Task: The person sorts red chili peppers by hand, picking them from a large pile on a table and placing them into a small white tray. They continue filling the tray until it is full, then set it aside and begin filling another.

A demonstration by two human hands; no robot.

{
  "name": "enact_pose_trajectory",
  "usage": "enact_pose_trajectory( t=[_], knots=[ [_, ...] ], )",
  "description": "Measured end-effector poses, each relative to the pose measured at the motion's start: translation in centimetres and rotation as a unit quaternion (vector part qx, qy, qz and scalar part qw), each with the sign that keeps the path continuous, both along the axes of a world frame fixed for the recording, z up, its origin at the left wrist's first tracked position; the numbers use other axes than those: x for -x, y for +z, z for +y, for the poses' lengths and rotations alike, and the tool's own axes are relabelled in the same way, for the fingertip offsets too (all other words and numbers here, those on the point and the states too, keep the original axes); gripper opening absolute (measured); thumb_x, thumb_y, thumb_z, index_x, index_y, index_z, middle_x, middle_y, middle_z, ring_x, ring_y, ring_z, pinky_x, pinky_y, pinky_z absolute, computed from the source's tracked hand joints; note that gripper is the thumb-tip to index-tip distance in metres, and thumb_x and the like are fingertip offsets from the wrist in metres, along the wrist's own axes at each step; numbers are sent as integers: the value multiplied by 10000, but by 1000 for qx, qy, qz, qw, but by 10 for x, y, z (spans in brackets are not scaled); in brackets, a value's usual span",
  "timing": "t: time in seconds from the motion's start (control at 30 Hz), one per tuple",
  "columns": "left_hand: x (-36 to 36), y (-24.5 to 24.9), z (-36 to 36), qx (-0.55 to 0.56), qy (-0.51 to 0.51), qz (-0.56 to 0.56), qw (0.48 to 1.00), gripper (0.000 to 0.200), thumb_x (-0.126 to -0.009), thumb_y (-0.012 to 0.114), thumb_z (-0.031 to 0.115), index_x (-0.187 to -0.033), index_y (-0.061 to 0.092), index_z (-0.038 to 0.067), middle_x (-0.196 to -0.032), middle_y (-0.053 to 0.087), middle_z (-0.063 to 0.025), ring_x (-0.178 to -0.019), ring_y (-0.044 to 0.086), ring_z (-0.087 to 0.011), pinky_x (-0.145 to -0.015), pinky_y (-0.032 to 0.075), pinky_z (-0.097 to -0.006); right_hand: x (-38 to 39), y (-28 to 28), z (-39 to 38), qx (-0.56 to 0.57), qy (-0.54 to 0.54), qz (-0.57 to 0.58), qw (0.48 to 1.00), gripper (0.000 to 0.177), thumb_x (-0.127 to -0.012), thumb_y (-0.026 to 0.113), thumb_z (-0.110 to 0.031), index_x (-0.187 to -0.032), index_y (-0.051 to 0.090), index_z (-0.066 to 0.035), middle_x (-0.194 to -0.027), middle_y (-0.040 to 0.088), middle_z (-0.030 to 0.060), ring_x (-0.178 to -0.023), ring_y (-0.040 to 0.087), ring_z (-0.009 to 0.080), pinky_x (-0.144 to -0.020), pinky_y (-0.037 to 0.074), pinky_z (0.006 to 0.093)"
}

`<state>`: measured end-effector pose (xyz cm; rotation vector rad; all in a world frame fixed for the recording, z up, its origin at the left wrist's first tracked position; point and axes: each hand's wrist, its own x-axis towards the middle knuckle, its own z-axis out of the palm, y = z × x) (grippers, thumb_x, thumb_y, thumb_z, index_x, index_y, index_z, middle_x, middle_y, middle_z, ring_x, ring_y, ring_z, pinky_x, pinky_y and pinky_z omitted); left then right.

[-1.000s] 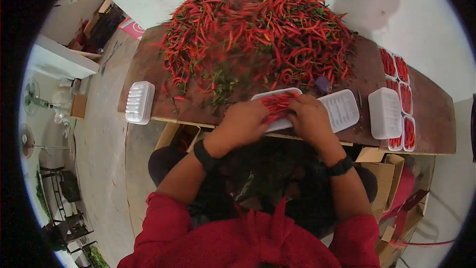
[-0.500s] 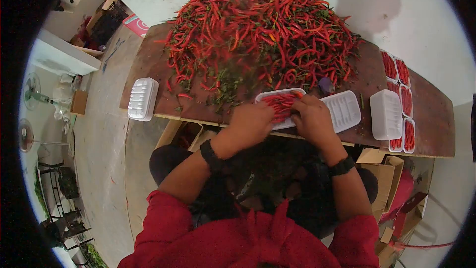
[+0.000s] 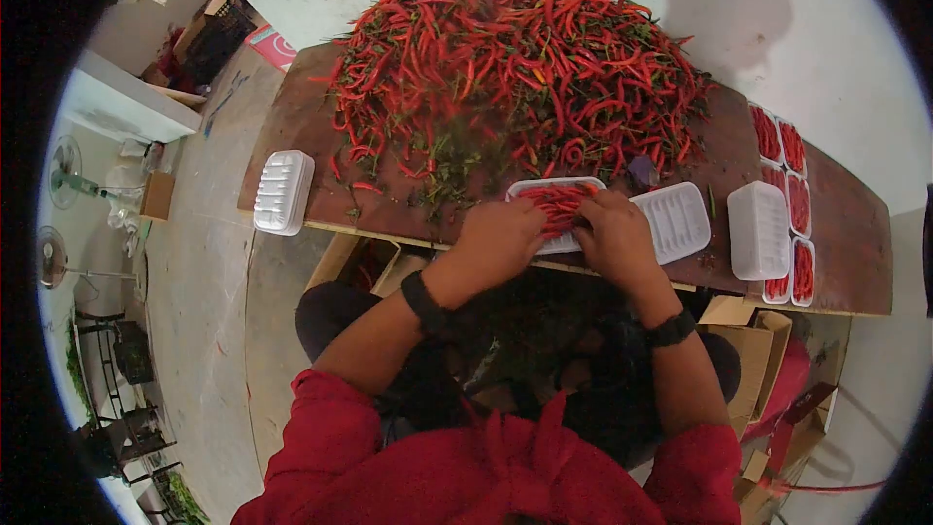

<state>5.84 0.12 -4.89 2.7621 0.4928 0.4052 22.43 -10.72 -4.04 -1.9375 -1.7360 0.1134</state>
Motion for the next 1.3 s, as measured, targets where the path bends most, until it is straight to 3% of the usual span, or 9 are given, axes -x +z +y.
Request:
enact_pose_trajectory(
  t=[0.2,0.33,0.73,0.83,0.9,0.97,1.0,1.07,1.3],
  knots=[
    [-5,-4,0,14,-13,44,999,135,-745,618,198,-785,575,77,-778,575,-102,-688,596,-311,-584,480,-431,5,10,1,24,-7,-4,1000,216,-664,680,-110,-852,594,-50,-844,570,133,-857,550,331,-749,454,428],
    [-5,-3,0,9,-14,-8,1000,134,-750,615,202,-795,579,82,-780,575,-101,-700,595,-310,-589,481,-434,4,6,1,40,-16,10,999,229,-656,687,-119,-851,591,-48,-856,573,138,-866,547,339,-754,453,428],
    [3,-4,14,14,-32,15,999,168,-782,598,255,-798,576,88,-821,567,-87,-748,604,-282,-608,492,-425,7,7,2,62,0,-7,998,211,-655,694,-122,-824,606,-31,-855,582,145,-864,561,347,-745,465,425],
    [16,3,35,8,0,-5,1000,167,-783,595,253,-802,576,88,-824,555,-92,-760,605,-273,-595,498,-413,7,14,1,54,-8,3,999,181,-668,693,-120,-804,610,-34,-842,583,136,-846,565,339,-734,465,419],
    [33,1,65,-139,73,30,987,146,-775,591,220,-803,572,78,-814,548,-99,-730,607,-273,-573,503,-398,4,14,-1,51,-4,1,999,196,-696,682,-155,-835,610,-37,-878,586,146,-851,565,342,-737,468,426],
    [51,21,81,-116,244,-31,962,114,-760,582,169,-808,570,66,-827,552,-104,-703,620,-279,-564,511,-389,3,16,0,47,-1,-1,999,215,-724,670,-190,-867,610,-40,-913,590,156,-856,564,345,-739,471,433],
    [59,20,91,-118,247,-32,961,114,-760,582,169,-808,570,66,-827,552,-104,-703,620,-279,-564,511,-389,5,19,0,43,-6,4,999,200,-724,668,-178,-858,609,-41,-904,589,156,-848,565,345,-731,470,434],
    [73,12,111,-140,386,27,911,107,-753,577,144,-817,573,59,-842,560,-111,-696,634,-292,-576,518,-402,6,20,2,35,-8,5,999,186,-723,667,-166,-848,609,-41,-895,589,156,-840,566,346,-723,470,435],
    [90,-7,120,-127,406,80,901,135,-765,577,161,-849,593,56,-895,589,-128,-730,648,-310,-595,525,-423,18,14,4,1,29,7,1000,145,-718,647,-137,-810,599,-37,-841,582,144,-808,570,355,-697,477,439]
  ],
)
